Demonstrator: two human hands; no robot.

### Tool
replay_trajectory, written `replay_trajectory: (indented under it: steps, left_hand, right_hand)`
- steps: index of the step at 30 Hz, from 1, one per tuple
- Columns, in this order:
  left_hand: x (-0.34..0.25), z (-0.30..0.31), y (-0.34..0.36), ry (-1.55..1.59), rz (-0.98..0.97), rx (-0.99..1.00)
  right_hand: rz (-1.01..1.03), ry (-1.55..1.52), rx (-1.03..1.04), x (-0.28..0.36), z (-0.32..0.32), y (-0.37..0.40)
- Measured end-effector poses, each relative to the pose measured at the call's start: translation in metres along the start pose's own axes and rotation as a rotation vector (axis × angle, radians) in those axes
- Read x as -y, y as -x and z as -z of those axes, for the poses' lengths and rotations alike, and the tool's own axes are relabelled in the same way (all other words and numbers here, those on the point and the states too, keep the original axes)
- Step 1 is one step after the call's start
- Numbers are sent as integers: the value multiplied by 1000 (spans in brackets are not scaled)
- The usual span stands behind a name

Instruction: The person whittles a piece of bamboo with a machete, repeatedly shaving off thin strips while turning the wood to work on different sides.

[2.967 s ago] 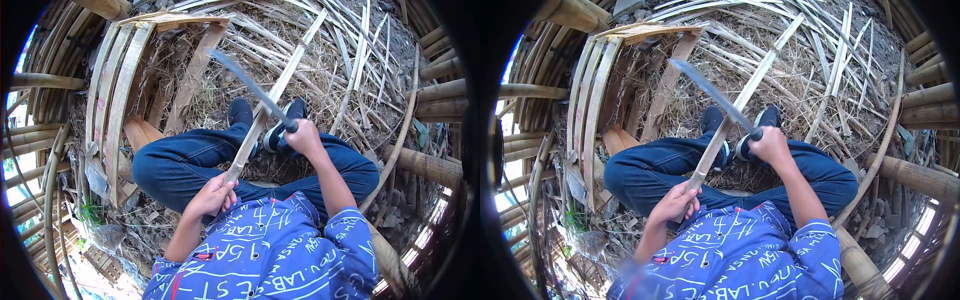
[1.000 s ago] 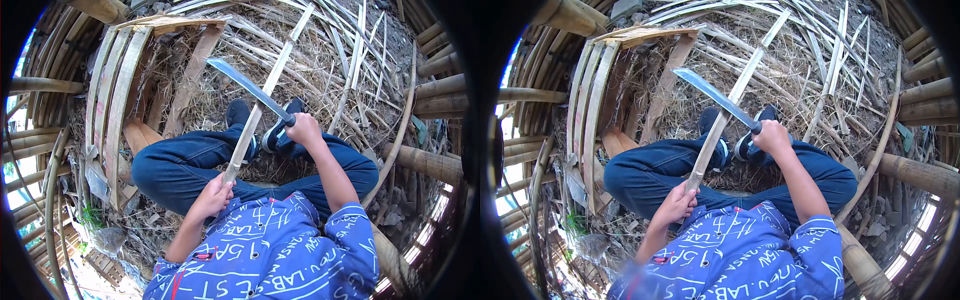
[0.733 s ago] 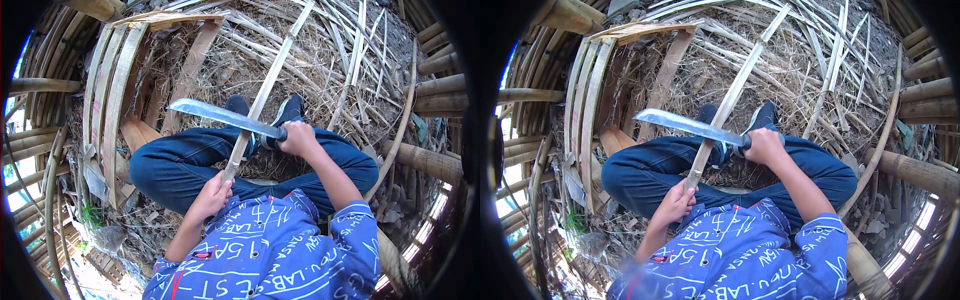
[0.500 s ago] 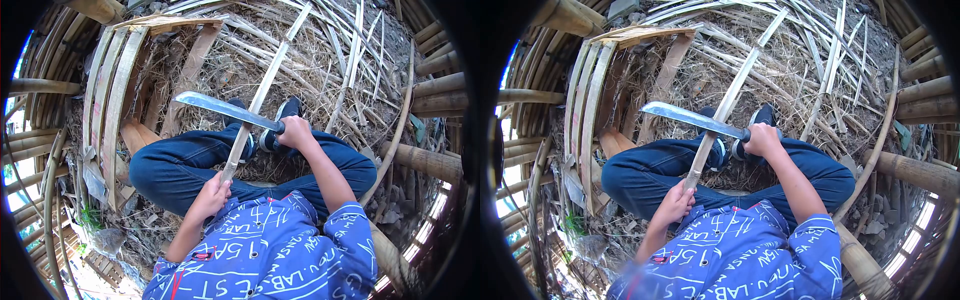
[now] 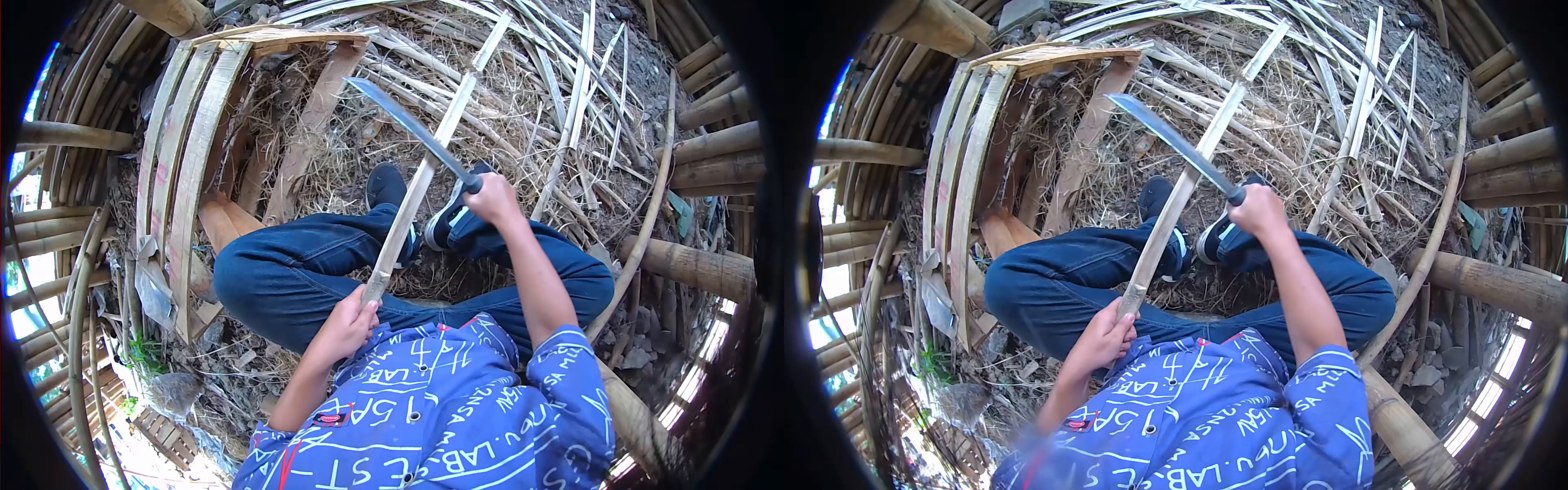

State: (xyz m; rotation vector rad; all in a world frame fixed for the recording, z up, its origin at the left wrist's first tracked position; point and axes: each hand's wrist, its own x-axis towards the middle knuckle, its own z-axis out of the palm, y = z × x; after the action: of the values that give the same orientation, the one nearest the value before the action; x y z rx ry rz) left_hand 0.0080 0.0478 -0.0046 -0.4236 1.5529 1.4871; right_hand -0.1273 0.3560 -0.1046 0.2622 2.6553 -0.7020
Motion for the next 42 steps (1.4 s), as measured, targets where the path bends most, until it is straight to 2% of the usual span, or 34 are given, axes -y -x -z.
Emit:
replay_trajectory:
  steps: [3, 5, 6, 11, 16, 23, 25, 27, 30, 32, 33, 34, 36, 39, 42]
  left_hand:
    - [-3, -1, -2, -12, 3, 3]
    - [1, 2, -8, 31, 57, 10]
    - [0, 1, -9, 32, 59, 8]
    - [-3, -2, -9, -47, 0, -23]
    - [-1, -3, -10, -77, -17, -44]
    - [0, -4, -10, -72, -22, -60]
    - [1, -4, -12, -84, -40, -52]
    - [1, -3, -9, -95, -52, -54]
    - [-3, -6, -9, -113, -42, -71]
    - [1, -4, -6, -97, -41, -55]
    - [1, -4, -5, -94, -41, -60]
    - [3, -4, -3, -35, -40, -23]
    - [4, -1, 1, 23, -39, 7]
    - [-1, -2, -10, -89, -23, -45]
    - [-3, -5, -13, -94, -53, -28]
  right_hand:
    - [89, 121, 15, 4, 6, 1]
    - [102, 99, 86, 10, 1, 14]
    - [175, 82, 91, 8, -9, 21]
    - [350, 50, 237, 40, -12, 78]
    - [315, 26, 310, 55, -9, 102]
    - [299, 141, 227, 38, -22, 86]
    - [268, 118, 138, 33, -22, 76]
    - [175, 111, 142, 29, -18, 65]
    - [177, 138, 153, 28, -11, 57]
    - [117, 138, 94, 26, -8, 51]
    - [-25, 134, 96, 13, -11, 35]
    - [-81, 106, 55, 3, -1, 23]
    - [-52, 80, 61, -18, 13, 4]
    - [-15, 133, -54, -15, 18, 1]
    - [65, 24, -13, -6, 12, 15]
